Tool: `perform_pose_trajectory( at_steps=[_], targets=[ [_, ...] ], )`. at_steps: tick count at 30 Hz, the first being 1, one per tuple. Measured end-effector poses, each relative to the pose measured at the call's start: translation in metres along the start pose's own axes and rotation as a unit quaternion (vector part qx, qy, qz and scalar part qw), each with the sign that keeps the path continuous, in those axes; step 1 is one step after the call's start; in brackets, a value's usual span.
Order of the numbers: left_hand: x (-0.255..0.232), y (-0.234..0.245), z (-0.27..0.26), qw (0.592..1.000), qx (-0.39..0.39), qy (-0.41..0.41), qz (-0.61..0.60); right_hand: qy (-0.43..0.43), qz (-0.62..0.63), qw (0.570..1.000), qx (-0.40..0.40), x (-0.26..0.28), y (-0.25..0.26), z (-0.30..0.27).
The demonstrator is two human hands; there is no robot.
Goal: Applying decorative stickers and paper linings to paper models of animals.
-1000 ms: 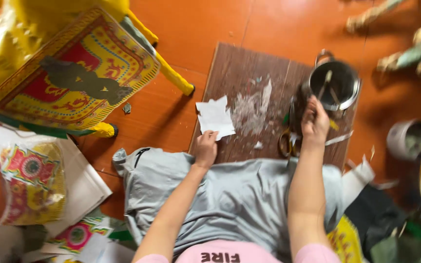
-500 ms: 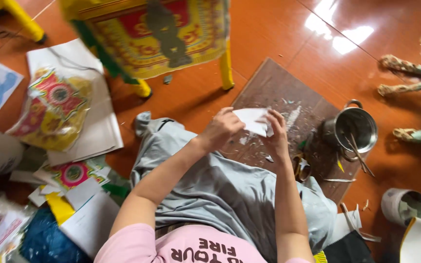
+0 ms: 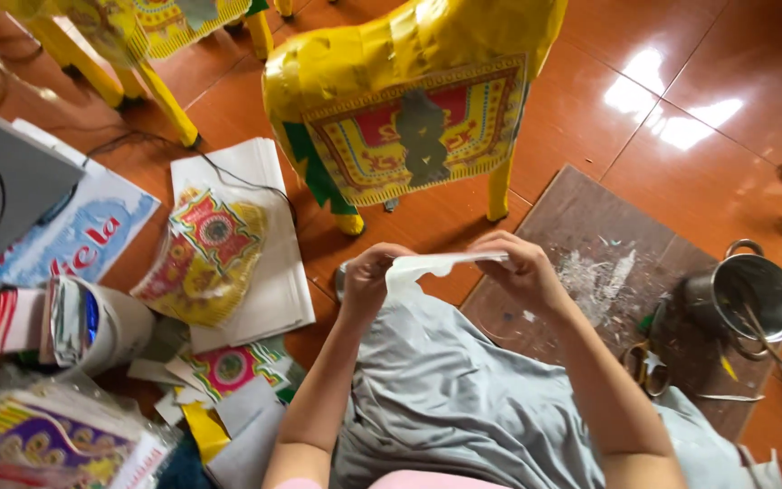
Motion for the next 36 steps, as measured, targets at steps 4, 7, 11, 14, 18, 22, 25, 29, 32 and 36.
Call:
perform_pose_trajectory(
  at_steps=[4, 7, 11, 14, 18, 22, 25, 29, 32, 36],
  targets=[
    [0.015, 0.052, 0.007, 0.996, -0.040, 0.063, -0.042, 0.021, 0.055, 0.998, -0.007, 0.007, -0.002, 0.048],
    [-0.009, 0.107, 0.038, 0.986, -0.122, 0.019, 0.108, 0.032, 0.012, 0.999, -0.022, 0.026, 0.013, 0.104],
    [-0.135, 0.126, 0.136, 0.946, -0.214, -0.060, 0.235, 0.159, -0.265, 0.951, -0.033, 0.069, 0.037, 0.195],
    [-0.154, 0.147, 0.211, 0.963, -0.184, -0.141, 0.136, 0.110, -0.327, 0.937, -0.048, 0.065, 0.031, 0.244],
    [-0.107, 0.185, 0.263, 0.935, -0.138, -0.130, 0.298, 0.065, -0.419, 0.903, -0.071, 0.046, 0.031, 0.287],
    [-0.076, 0.187, 0.284, 0.882, -0.124, -0.010, 0.455, 0.038, -0.529, 0.843, -0.091, 0.032, 0.046, 0.326],
    [-0.090, 0.160, 0.274, 0.769, -0.109, -0.098, 0.622, 0.013, -0.566, 0.818, -0.099, 0.020, 0.033, 0.334],
    [-0.094, 0.144, 0.271, 0.755, -0.084, 0.119, 0.639, -0.031, -0.581, 0.810, -0.068, 0.004, 0.026, 0.337],
    [-0.083, 0.140, 0.263, 0.731, -0.064, 0.083, 0.675, -0.024, -0.592, 0.803, -0.070, 0.006, 0.025, 0.336],
    [-0.064, 0.124, 0.250, 0.682, 0.019, 0.056, 0.729, -0.003, -0.609, 0.791, -0.058, 0.012, 0.025, 0.334]
  ],
)
Point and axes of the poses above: each hand's wrist, its own z-axis towards the middle knuckle, its own y-axis out of the back of the hand, x = y × z, the point moved 9 cm from there along z, towards the middle knuckle, and after that the axes turned 10 degrees about x, right-handed, at the moved point
